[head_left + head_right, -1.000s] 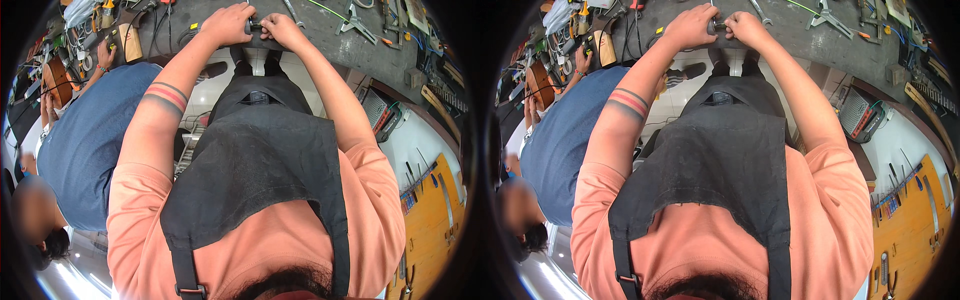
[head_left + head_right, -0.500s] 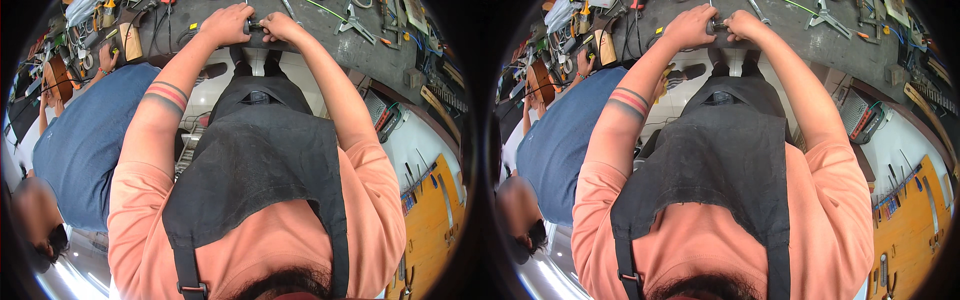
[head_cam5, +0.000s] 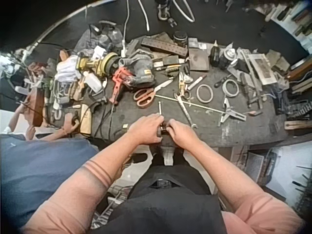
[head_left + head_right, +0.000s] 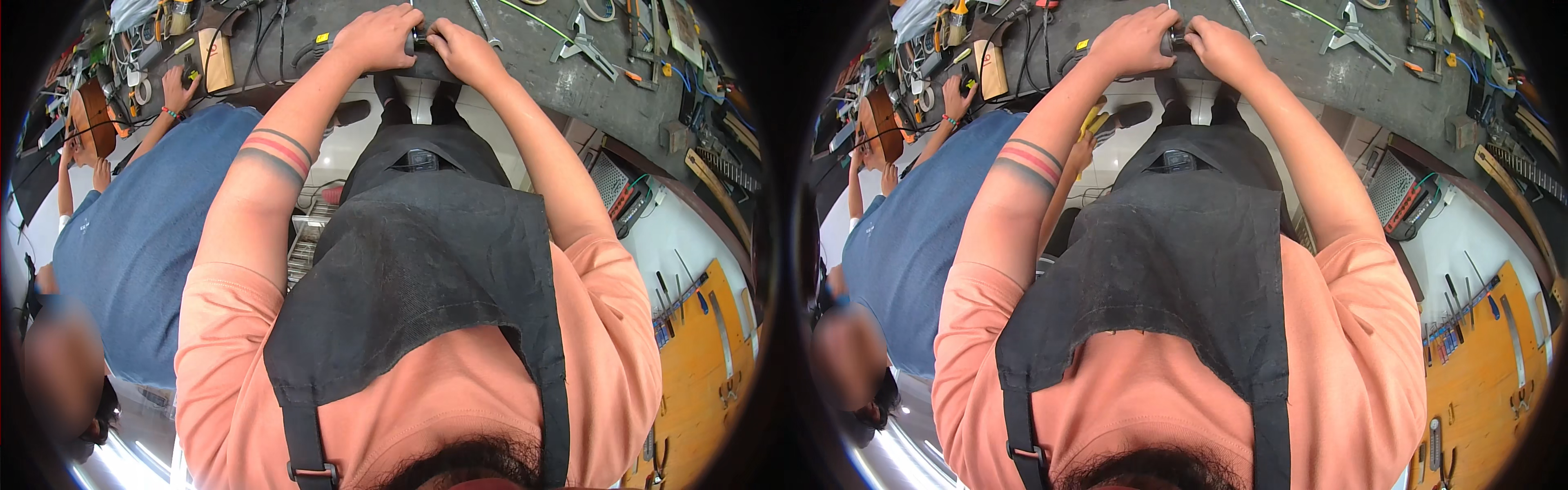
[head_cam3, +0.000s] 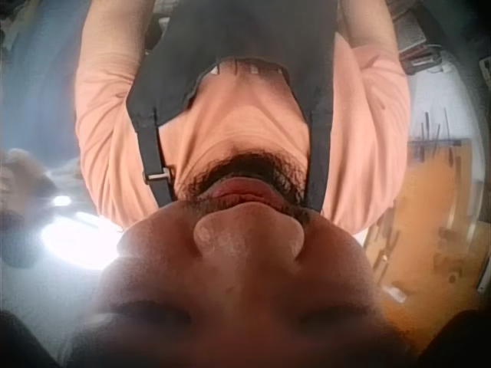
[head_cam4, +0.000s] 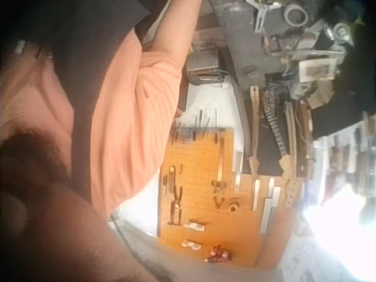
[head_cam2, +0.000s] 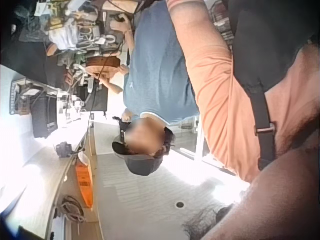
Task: The person works at a cluttered workbench in a workshop, handling small mechanical components and tools. They pick up a small metal part and a screwdriver, then proceed to manipulate and assemble the parts on the table. The person uses a screwdriver to tighten or adjust a screw on the component while another person works nearby.
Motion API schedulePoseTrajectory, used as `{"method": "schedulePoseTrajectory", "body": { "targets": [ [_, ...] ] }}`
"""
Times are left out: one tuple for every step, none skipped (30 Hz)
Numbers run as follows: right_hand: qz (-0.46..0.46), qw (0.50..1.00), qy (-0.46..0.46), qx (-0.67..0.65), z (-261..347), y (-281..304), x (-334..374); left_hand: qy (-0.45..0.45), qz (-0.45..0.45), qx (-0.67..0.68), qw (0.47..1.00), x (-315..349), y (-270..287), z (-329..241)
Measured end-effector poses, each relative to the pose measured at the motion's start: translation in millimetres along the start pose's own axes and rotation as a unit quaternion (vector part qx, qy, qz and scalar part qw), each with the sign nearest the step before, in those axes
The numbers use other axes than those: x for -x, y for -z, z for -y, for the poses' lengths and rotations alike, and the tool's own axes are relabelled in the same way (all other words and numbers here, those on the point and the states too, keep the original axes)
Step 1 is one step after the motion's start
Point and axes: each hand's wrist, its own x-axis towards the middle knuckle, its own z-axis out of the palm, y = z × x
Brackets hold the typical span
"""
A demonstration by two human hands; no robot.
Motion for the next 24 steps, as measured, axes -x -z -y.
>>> {"method": "schedulePoseTrajectory", "body": {
  "targets": [
    [-0.005,1.0,0.002,-0.002,0,0,3,-0.003,-0.004,0.0,1.0,1,-2,1],
    [-0.011,1.0,0.003,-0.004,1,0,4,-0.006,-0.007,0.0,1.0,1,-3,2],
    [-0.009,1.0,0.011,0.004,0,0,3,-0.008,-0.015,0.005,1.0,2,-3,4],
    [-0.007,1.0,0.017,0.013,-1,1,3,-0.011,-0.022,0.011,1.0,3,-4,4],
    [-0.004,0.999,0.023,0.022,-2,1,3,-0.014,-0.029,0.017,0.999,3,-4,4],
    [-0.008,0.999,0.021,0.028,-1,-1,4,-0.01,-0.022,0.017,1.0,4,-5,5],
    [-0.013,0.999,0.019,0.034,1,-4,5,-0.005,-0.015,0.016,1.0,3,-3,4],
    [-0.017,0.999,0.018,0.04,3,-5,6,0.0,-0.008,0.016,1.0,3,-2,3],
    [-0.014,0.999,0.004,0.038,3,-6,7,0.001,-0.002,0.016,1.0,1,-1,2],
    [-0.012,0.999,-0.01,0.034,6,-7,7,0.002,0.004,0.015,1.0,1,-1,1],
    [-0.01,0.999,-0.025,0.031,7,-7,7,0.004,0.011,0.014,1.0,0,0,1],
    [0.008,1.0,-0.022,0.014,3,-9,3,0.005,0.01,0.014,1.0,1,0,2],
    [0.025,0.999,-0.021,-0.002,-4,-9,-4,0.005,0.007,0.015,1.0,0,0,2],
    [0.041,0.999,-0.02,-0.017,-10,-9,-7,0.004,0.004,0.015,1.0,-1,0,1],
    [0.078,0.996,-0.038,-0.019,-15,-9,-8,0.003,0.004,0.006,1.0,-1,-4,1],
    [0.116,0.992,-0.051,-0.02,-15,-3,-15,0.005,0.001,-0.005,1.0,1,-13,5],
    [0.153,0.986,-0.065,-0.023,-10,6,-23,0.007,-0.001,-0.016,1.0,1,-15,7],
    [0.123,0.989,-0.085,0.007,-5,14,-26,0.009,0.003,-0.016,1.0,0,-16,9],
    [0.096,0.989,-0.104,0.036,8,26,-27,0.012,0.009,-0.014,1.0,0,-16,9],
    [0.069,0.988,-0.123,0.065,19,38,-30,0.016,0.016,-0.011,1.0,2,-16,9],
    [0.06,0.977,-0.145,0.142,25,52,-38,0.011,0.009,0.001,1.0,3,-12,8],
    [0.018,0.969,-0.172,0.176,27,61,-45,0.005,0.004,0.014,1.0,3,-5,5],
    [-0.025,0.957,-0.198,0.211,26,66,-49,-0.002,-0.003,0.026,1.0,4,-2,4],
    [-0.003,0.954,-0.198,0.225,18,64,-51,-0.003,0.001,0.024,1.0,5,0,2]
  ]
}}
